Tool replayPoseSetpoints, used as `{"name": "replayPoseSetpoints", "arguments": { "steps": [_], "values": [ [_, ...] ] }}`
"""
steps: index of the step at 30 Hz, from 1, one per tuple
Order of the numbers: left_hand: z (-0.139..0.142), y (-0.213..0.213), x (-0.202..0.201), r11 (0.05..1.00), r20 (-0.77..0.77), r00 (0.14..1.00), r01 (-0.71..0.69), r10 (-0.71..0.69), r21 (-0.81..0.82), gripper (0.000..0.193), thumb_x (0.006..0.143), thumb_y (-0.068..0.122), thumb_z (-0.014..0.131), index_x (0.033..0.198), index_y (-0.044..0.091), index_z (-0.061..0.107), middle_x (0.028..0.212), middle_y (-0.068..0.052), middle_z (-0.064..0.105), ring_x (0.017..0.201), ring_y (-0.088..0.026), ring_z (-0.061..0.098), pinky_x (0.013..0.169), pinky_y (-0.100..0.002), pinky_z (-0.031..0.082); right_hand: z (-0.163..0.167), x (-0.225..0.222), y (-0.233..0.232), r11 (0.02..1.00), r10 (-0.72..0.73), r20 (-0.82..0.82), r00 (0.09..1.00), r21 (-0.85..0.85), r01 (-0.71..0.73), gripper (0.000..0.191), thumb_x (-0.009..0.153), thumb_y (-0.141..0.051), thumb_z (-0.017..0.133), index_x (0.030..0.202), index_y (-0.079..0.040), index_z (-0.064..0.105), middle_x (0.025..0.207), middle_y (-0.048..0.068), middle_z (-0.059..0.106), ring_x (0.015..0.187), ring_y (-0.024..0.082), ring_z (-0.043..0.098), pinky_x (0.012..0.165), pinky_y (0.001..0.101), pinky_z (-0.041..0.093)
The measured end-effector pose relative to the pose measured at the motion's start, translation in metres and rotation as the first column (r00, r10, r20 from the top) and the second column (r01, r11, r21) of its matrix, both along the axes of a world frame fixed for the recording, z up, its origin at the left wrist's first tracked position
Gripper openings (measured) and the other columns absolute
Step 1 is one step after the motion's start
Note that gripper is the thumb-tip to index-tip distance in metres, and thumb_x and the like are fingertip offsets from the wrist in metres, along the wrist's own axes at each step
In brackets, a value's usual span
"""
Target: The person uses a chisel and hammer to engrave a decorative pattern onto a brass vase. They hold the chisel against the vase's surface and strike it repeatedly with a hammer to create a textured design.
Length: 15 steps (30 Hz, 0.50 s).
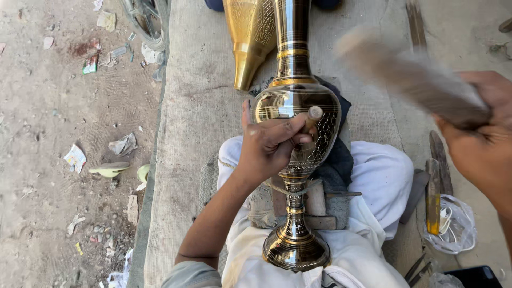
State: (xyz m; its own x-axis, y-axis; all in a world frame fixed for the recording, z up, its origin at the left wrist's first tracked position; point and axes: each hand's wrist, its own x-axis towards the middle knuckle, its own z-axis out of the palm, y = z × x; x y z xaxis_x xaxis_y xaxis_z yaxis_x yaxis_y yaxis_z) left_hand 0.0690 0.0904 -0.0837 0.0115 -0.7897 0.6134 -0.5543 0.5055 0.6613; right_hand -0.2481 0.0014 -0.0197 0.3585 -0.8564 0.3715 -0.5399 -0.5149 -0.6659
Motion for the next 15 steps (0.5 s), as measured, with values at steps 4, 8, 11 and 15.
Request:
{"name": "replayPoseSetpoints", "arguments": {
  "steps": [4,8,11,15],
  "values": [
    [0.004,0.002,0.001,0.988,-0.063,0.988,0.146,-0.143,0.045,0.052,0.091,-0.008,0.068,0.136,0.018,0.064,0.106,0.002,0.079,0.096,-0.015,0.078,0.103,-0.035,0.046,0.007,0.011,0.018,0.997,-0.038,-0.023,0.999,0.061,0.039,0.033,0.099,0.011,0.070,0.128,0.000,0.060,0.101,0.012,0.065,0.083,0.019,0.061,0.074,0.0288,0.049],
    [0.011,-0.003,0.006,0.981,0.033,0.981,0.188,-0.190,0.056,0.060,0.082,-0.015,0.064,0.135,0.014,0.066,0.100,0.000,0.079,0.093,-0.015,0.079,0.092,-0.029,0.055,0.007,0.022,0.036,0.998,-0.062,0.112,0.992,-0.014,0.064,0.036,0.092,0.014,0.071,0.123,-0.001,0.060,0.101,0.009,0.067,0.092,0.014,0.066,0.083,0.0261,0.054],
    [0.018,-0.016,0.012,0.922,0.085,0.925,0.354,-0.370,0.156,0.063,0.077,-0.012,0.066,0.134,0.014,0.068,0.096,-0.002,0.078,0.091,-0.019,0.077,0.087,-0.032,0.061,-0.017,0.018,0.051,0.964,-0.172,-0.099,0.980,-0.221,0.146,0.035,0.084,0.018,0.074,0.112,0.000,0.065,0.095,0.015,0.069,0.087,0.023,0.067,0.079,0.0331,0.051],
    [0.028,-0.030,0.017,0.854,0.189,0.837,0.475,-0.513,0.213,0.061,0.074,-0.011,0.066,0.129,0.016,0.072,0.099,-0.002,0.080,0.087,-0.017,0.077,0.080,-0.033,0.062,-0.064,0.016,0.075,0.965,-0.255,0.511,0.820,0.090,0.244,0.034,0.097,0.009,0.076,0.124,-0.006,0.063,0.100,0.008,0.069,0.092,0.013,0.069,0.084,0.0259,0.057]
  ]
}}
